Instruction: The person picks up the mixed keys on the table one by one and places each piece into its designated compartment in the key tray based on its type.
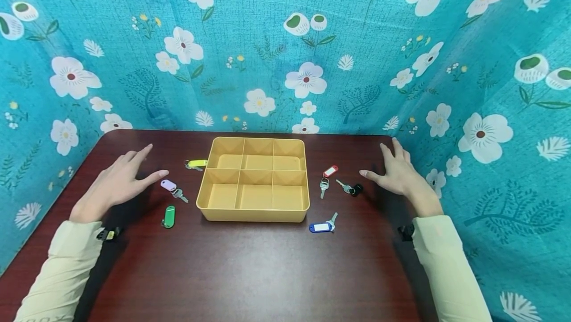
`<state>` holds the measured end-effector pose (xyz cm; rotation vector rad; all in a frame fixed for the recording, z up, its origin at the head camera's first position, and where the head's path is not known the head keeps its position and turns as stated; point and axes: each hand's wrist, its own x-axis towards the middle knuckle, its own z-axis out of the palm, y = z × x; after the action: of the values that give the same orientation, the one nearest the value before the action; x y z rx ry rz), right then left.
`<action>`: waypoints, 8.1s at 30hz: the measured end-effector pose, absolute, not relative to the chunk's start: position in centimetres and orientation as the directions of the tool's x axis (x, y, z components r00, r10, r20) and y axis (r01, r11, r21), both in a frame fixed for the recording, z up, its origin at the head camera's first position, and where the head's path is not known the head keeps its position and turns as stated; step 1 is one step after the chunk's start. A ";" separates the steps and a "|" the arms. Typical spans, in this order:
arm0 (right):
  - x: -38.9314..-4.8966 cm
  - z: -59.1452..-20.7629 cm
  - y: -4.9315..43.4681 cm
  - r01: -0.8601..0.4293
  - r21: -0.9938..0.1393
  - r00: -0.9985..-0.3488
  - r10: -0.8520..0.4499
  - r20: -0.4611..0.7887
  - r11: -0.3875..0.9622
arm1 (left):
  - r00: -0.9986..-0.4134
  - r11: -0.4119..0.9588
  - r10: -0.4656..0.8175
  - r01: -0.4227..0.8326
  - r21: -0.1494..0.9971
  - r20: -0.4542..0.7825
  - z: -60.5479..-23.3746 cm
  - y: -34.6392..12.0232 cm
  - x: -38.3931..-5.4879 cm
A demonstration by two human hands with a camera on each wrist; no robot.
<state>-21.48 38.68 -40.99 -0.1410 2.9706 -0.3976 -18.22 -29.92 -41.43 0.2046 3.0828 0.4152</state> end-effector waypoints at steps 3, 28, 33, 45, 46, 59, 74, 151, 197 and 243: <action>-21.2 -40.9 38.4 -0.080 -0.262 -0.987 -0.114 -0.116 0.962 | -0.990 0.952 0.140 0.138 0.274 0.014 -41.4 -29.5 -18.0; -19.7 -42.7 37.2 -0.153 -0.287 -0.984 -0.174 -0.049 0.946 | -0.986 0.915 0.169 0.152 0.374 -0.013 -41.1 -27.2 -18.0; -19.6 -42.8 36.9 -0.158 -0.286 -0.983 -0.179 -0.050 0.945 | -0.981 0.907 0.193 0.182 0.378 0.010 -41.1 -26.6 -18.1; -18.7 -43.3 36.5 -0.172 -0.291 -0.981 -0.190 -0.034 0.941 | -0.974 0.897 0.225 0.202 0.393 -0.014 -40.8 -25.0 -18.4; -18.7 -43.3 36.5 -0.177 -0.290 -0.981 -0.193 -0.028 0.941 | -0.974 0.897 0.226 0.203 0.392 -0.015 -40.9 -24.9 -18.4; -17.8 -43.6 36.6 -0.198 -0.283 -0.980 -0.200 0.020 0.939 | -0.969 0.885 0.248 0.222 0.410 -0.011 -41.0 -23.5 -19.1; -17.1 -43.6 36.2 -0.208 -0.284 -0.976 -0.217 0.003 0.936 | -0.959 0.885 0.283 0.262 0.385 0.002 -40.9 -21.8 -19.7; -16.8 -46.6 35.1 -0.170 -0.304 -0.954 -0.234 -0.186 0.937 | -0.885 0.869 0.462 0.439 0.227 -0.058 -43.3 -18.3 -16.6; -17.2 -47.2 34.7 -0.228 -0.266 -0.943 -0.280 -0.179 0.937 | -0.881 0.860 0.473 0.457 0.228 -0.016 -44.0 -18.2 -16.1; -17.4 -46.3 33.9 -0.372 -0.187 -0.928 -0.366 0.063 0.909 | -0.887 0.864 0.459 0.433 0.257 -0.049 -43.6 -17.9 -16.0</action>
<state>-17.44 33.91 -46.28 -0.5984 3.0957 -0.3107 -16.00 -17.92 -43.58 0.7028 2.9281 0.3655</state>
